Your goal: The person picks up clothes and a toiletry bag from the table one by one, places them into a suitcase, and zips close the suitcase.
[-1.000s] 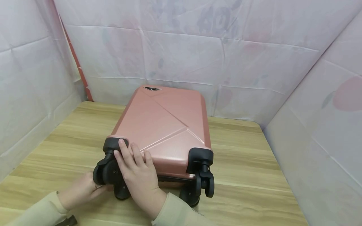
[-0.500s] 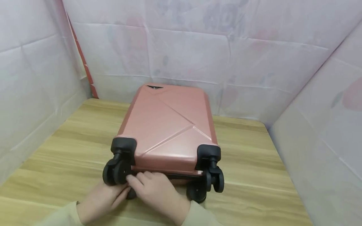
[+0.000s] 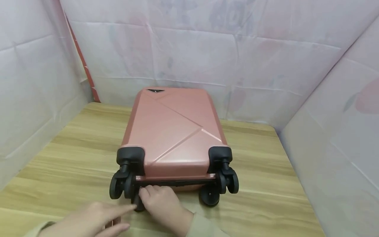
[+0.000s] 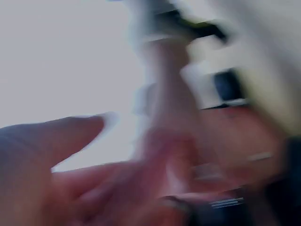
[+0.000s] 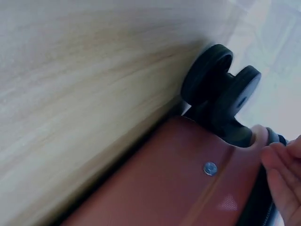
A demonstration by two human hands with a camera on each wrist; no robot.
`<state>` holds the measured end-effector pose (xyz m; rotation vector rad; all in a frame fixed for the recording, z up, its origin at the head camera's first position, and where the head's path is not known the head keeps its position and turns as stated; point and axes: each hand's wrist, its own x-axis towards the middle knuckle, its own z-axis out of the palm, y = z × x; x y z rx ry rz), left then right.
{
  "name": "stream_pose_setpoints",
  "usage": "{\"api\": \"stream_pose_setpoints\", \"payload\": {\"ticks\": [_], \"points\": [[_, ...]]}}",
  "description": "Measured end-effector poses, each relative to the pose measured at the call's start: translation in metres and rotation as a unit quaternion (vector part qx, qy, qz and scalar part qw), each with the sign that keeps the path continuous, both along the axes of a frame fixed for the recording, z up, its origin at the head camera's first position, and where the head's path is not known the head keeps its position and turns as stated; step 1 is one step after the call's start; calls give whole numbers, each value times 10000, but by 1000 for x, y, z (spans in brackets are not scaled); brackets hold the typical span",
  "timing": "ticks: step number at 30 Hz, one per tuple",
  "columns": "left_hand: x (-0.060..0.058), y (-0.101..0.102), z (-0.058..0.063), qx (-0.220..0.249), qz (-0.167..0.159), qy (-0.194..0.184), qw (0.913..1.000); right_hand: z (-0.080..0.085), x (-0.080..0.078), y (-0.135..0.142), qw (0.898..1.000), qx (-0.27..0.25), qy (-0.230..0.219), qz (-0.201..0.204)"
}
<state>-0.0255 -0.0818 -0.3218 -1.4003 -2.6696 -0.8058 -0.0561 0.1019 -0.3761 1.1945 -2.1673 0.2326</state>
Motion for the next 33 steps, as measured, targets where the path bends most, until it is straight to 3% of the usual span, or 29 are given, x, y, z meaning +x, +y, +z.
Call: {"api": "stream_pose_setpoints", "payload": {"ticks": [2, 3, 5, 6, 8, 10, 13, 16, 23, 33], "points": [[-6, 6, 23, 309, 117, 1014, 9943, -2, 0, 1, 9996, -93, -206, -180], [-11, 11, 31, 296, 378, 1512, 9873, -3, 0, 1, 9992, -113, -261, -266], [-23, 21, 38, -92, 941, 2404, 9660, -4, 0, 0, 9983, -123, -418, -398], [-29, 25, 38, -375, 1133, 2520, 9603, -4, 1, 0, 9978, -121, -478, -443], [-38, 27, 35, -947, 1381, 2597, 9511, -4, 2, -1, 9966, -129, -659, -481], [-43, 25, 28, -1184, 1534, 2588, 9463, -4, 2, -1, 9960, -127, -735, -494], [-45, 19, 19, -1249, 1631, 2557, 9447, -3, 2, -2, 9951, -320, -820, -445], [-46, 15, 14, -1218, 1595, 2585, 9449, -4, 3, 3, 9945, -673, -634, -482], [-44, 9, 18, -1257, 1583, 2512, 9466, -6, 9, 26, 9852, -1332, -940, -524], [-47, -1, 27, -1532, 1552, 2388, 9463, -13, 14, 56, 9766, -1848, -801, -748]]}}
